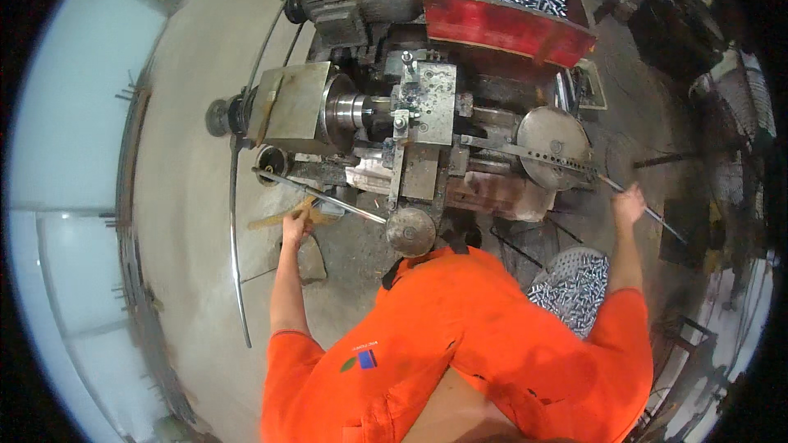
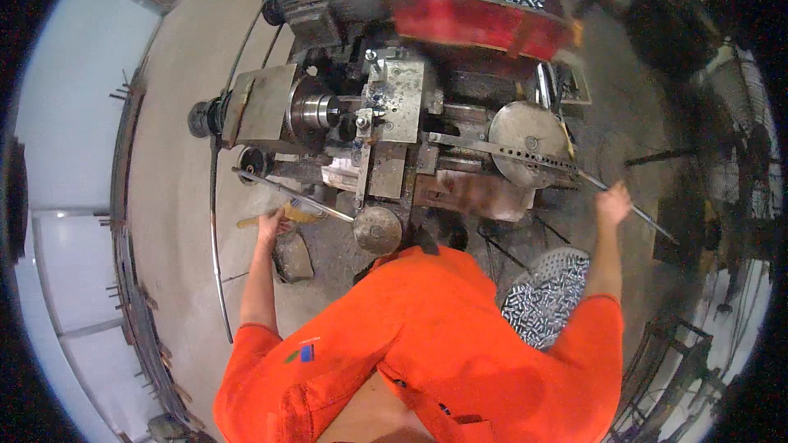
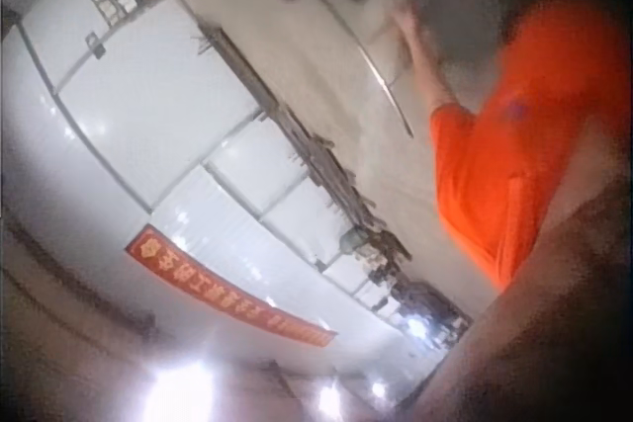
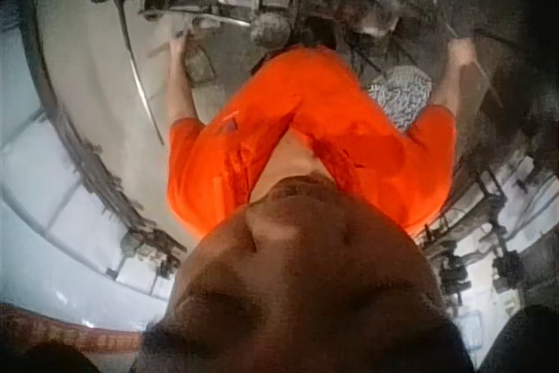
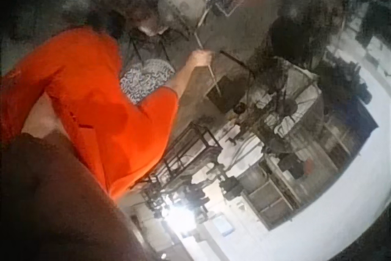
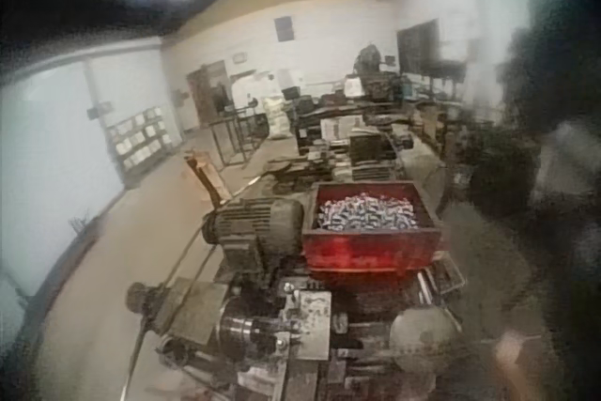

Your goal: The person operates a metal forming machine by inserting small metal pieces into the hopper and using two long metal rods to manipulate the machine's levers. The person repeatedly cycles the machine to process the metal pieces.

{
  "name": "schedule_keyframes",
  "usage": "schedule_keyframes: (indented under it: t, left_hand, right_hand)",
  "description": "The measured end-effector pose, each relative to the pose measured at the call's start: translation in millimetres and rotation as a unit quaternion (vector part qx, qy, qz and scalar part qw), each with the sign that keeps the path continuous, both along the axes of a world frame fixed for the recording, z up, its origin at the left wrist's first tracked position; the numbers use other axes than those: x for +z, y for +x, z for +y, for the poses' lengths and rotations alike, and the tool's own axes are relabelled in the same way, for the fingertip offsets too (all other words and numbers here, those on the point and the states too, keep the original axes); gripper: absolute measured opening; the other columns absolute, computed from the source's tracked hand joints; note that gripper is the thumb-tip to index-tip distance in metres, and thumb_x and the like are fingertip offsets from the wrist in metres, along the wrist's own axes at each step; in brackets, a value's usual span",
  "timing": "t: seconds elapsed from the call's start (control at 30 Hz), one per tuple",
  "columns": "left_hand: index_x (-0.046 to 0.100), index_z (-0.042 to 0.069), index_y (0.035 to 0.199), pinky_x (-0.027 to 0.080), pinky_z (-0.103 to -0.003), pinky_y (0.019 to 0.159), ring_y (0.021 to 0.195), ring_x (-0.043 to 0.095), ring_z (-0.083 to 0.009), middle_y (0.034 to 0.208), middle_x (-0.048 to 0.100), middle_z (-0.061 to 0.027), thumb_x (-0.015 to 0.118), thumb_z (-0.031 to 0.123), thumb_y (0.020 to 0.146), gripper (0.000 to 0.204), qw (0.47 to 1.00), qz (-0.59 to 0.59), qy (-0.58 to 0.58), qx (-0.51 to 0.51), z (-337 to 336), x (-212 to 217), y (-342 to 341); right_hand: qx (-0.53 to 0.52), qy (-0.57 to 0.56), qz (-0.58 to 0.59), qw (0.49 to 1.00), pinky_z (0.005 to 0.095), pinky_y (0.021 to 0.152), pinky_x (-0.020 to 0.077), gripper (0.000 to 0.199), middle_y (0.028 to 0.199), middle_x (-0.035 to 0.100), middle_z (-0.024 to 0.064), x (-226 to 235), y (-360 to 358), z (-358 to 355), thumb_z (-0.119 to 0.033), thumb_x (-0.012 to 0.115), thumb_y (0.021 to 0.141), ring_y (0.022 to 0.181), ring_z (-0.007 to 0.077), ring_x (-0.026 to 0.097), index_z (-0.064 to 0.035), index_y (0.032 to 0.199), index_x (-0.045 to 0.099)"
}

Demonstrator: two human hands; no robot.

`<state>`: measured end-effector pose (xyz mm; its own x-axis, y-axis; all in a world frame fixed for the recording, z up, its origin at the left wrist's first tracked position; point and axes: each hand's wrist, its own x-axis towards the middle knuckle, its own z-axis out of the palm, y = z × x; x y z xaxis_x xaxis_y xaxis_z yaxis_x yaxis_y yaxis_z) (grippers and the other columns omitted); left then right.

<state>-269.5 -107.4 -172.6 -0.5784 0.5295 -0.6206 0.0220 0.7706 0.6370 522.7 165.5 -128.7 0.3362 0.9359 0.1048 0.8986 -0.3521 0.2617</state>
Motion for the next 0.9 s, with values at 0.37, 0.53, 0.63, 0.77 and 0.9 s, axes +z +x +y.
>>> schedule_keyframes:
  t: [0.37,0.53,0.63,0.77,0.9]
  left_hand:
    - [0.065,0.008,0.096,0.049,-0.043,0.073,0.084,0.062,-0.0338,0.089,0.064,-0.0197,0.052,0.047,0.079,0.044,0.8,0.4,-0.117,-0.431,33,-100,-37]
    - [0.065,0.005,0.09,0.051,-0.044,0.065,0.078,0.063,-0.0349,0.084,0.064,-0.0209,0.05,0.043,0.081,0.042,0.882,0.414,-0.066,-0.215,37,-147,43]
    - [0.058,0.006,0.103,0.051,-0.044,0.067,0.079,0.063,-0.0355,0.085,0.064,-0.0196,0.052,0.041,0.081,0.042,0.783,0.537,0.132,-0.285,9,-211,27]
    - [0.055,0.01,0.106,0.05,-0.045,0.071,0.078,0.063,-0.0355,0.087,0.065,-0.015,0.044,0.044,0.086,0.041,0.783,0.391,-0.087,-0.477,28,-137,-14]
    - [0.051,0.01,0.111,0.048,-0.047,0.072,0.083,0.062,-0.036,0.092,0.064,-0.0159,0.044,0.049,0.084,0.048,0.861,0.329,-0.148,-0.358,25,-127,3]
  right_hand:
    - [0.008,-0.121,0.283,0.951,0.0401,0.075,0.049,0.046,0.089,0.062,0.0238,-62,-112,-208,-0.022,0.064,0.056,0.085,0.0364,0.06,-0.0039,0.099,0.063]
    - [-0.008,-0.187,0.299,0.936,0.038,0.075,0.05,0.033,0.085,0.063,0.0198,-21,-126,-250,-0.019,0.061,0.062,0.082,0.0319,0.062,-0.0062,0.092,0.067]
    - [-0.004,-0.184,0.296,0.937,0.0363,0.077,0.0497,0.033,0.09,0.064,0.0166,-38,-111,-252,-0.021,0.061,0.063,0.085,0.0302,0.063,-0.0091,0.092,0.068]
    - [-0.007,-0.155,0.307,0.939,0.0368,0.075,0.0493,0.032,0.083,0.065,0.0166,-15,-120,-210,-0.021,0.064,0.059,0.081,0.0305,0.062,-0.0069,0.088,0.068]
    - [0.149,-0.064,0.305,0.938,0.0365,0.075,0.0493,0.034,0.09,0.064,0.0169,45,-178,-102,-0.013,0.06,0.059,0.084,0.03,0.062,-0.005,0.091,0.067]
